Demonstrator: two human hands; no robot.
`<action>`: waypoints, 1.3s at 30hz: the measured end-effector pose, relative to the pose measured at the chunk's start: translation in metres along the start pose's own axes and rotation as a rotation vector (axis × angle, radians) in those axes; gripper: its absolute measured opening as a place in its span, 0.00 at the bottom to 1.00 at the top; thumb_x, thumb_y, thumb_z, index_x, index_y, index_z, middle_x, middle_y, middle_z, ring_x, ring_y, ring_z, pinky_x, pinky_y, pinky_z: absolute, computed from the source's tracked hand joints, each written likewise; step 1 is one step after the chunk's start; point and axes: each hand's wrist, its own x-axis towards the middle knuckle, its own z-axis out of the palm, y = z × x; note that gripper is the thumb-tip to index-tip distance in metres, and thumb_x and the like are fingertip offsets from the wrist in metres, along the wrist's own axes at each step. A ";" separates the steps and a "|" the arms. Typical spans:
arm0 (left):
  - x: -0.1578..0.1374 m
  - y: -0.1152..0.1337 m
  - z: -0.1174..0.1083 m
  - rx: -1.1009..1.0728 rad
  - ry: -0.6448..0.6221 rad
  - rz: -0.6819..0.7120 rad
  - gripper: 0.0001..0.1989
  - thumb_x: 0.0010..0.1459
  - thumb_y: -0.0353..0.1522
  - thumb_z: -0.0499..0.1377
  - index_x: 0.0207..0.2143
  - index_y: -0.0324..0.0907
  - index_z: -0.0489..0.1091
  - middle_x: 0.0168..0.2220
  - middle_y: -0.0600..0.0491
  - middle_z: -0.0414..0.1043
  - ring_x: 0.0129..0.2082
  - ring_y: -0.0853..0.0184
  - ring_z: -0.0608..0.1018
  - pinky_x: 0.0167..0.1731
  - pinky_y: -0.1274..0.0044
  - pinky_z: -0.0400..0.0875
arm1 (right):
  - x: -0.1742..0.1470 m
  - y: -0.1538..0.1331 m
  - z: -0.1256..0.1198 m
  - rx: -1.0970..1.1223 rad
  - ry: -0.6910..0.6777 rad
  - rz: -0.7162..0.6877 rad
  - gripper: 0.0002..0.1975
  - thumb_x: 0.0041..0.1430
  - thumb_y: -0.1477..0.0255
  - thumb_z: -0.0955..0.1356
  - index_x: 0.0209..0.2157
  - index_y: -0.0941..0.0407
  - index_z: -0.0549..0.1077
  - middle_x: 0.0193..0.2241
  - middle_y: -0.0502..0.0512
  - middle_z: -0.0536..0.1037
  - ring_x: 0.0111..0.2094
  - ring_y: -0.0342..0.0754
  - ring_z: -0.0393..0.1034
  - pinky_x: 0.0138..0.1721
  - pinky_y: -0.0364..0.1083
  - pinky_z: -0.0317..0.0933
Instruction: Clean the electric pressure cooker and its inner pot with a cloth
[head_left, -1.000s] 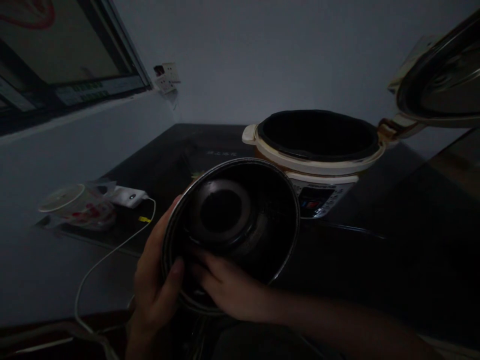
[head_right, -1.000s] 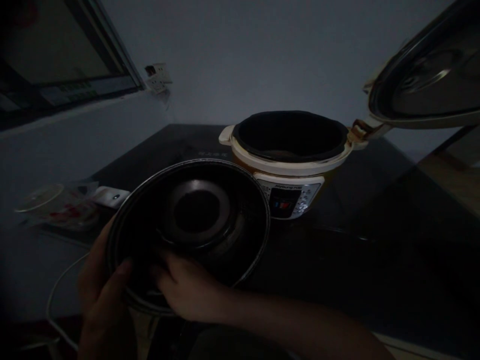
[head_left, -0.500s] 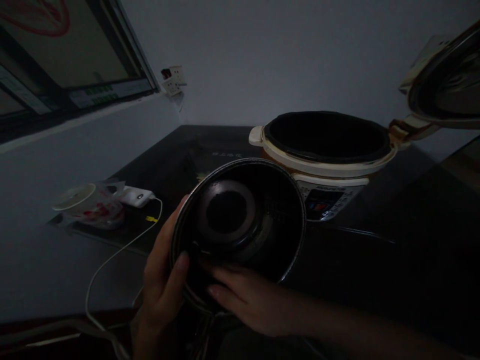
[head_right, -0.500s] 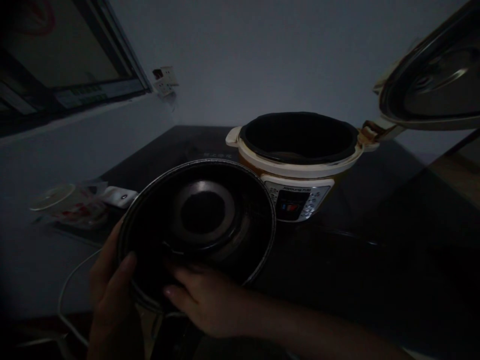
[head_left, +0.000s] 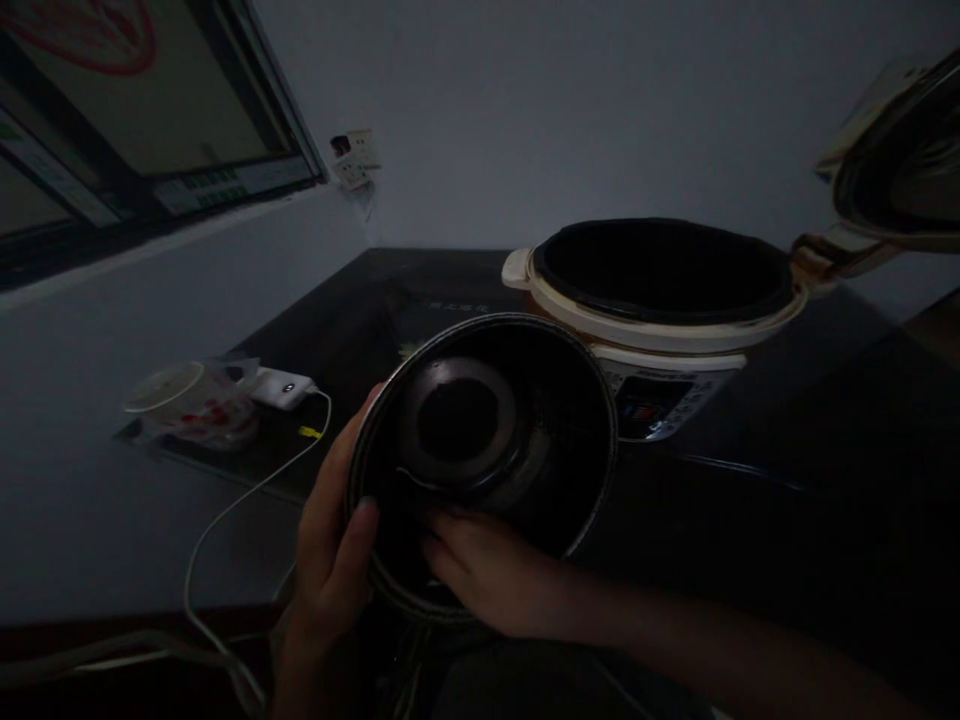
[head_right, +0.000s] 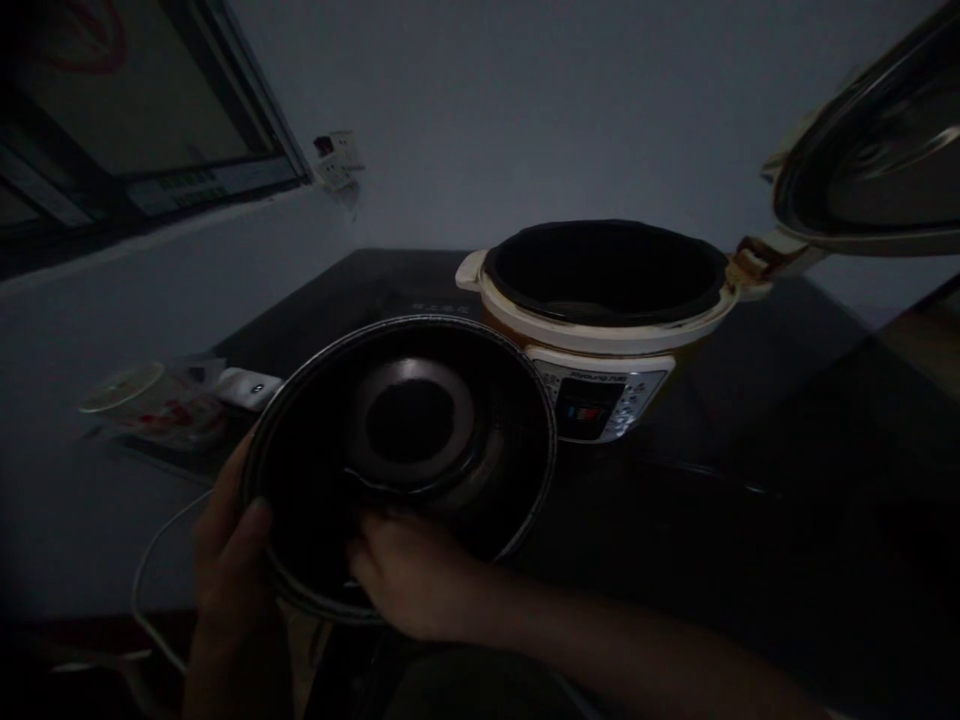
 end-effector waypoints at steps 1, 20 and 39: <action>0.001 0.000 0.001 -0.013 -0.027 0.045 0.24 0.65 0.39 0.54 0.63 0.53 0.64 0.65 0.55 0.63 0.66 0.57 0.63 0.65 0.68 0.57 | 0.006 -0.005 0.006 0.161 0.055 -0.037 0.21 0.67 0.75 0.59 0.60 0.59 0.66 0.60 0.60 0.69 0.62 0.48 0.62 0.65 0.49 0.52; 0.000 -0.007 0.005 -0.104 -0.035 0.061 0.29 0.66 0.50 0.47 0.63 0.49 0.63 0.65 0.52 0.63 0.66 0.53 0.63 0.66 0.62 0.56 | 0.015 -0.040 0.019 0.581 0.339 -0.147 0.28 0.69 0.58 0.61 0.67 0.50 0.56 0.68 0.48 0.55 0.70 0.46 0.39 0.71 0.51 0.28; 0.001 0.012 0.001 0.138 -0.189 0.198 0.35 0.61 0.30 0.58 0.68 0.54 0.51 0.69 0.55 0.53 0.68 0.54 0.57 0.66 0.61 0.53 | -0.017 -0.003 -0.013 0.207 -0.065 -0.009 0.20 0.70 0.66 0.60 0.58 0.59 0.69 0.60 0.60 0.69 0.62 0.49 0.61 0.65 0.50 0.51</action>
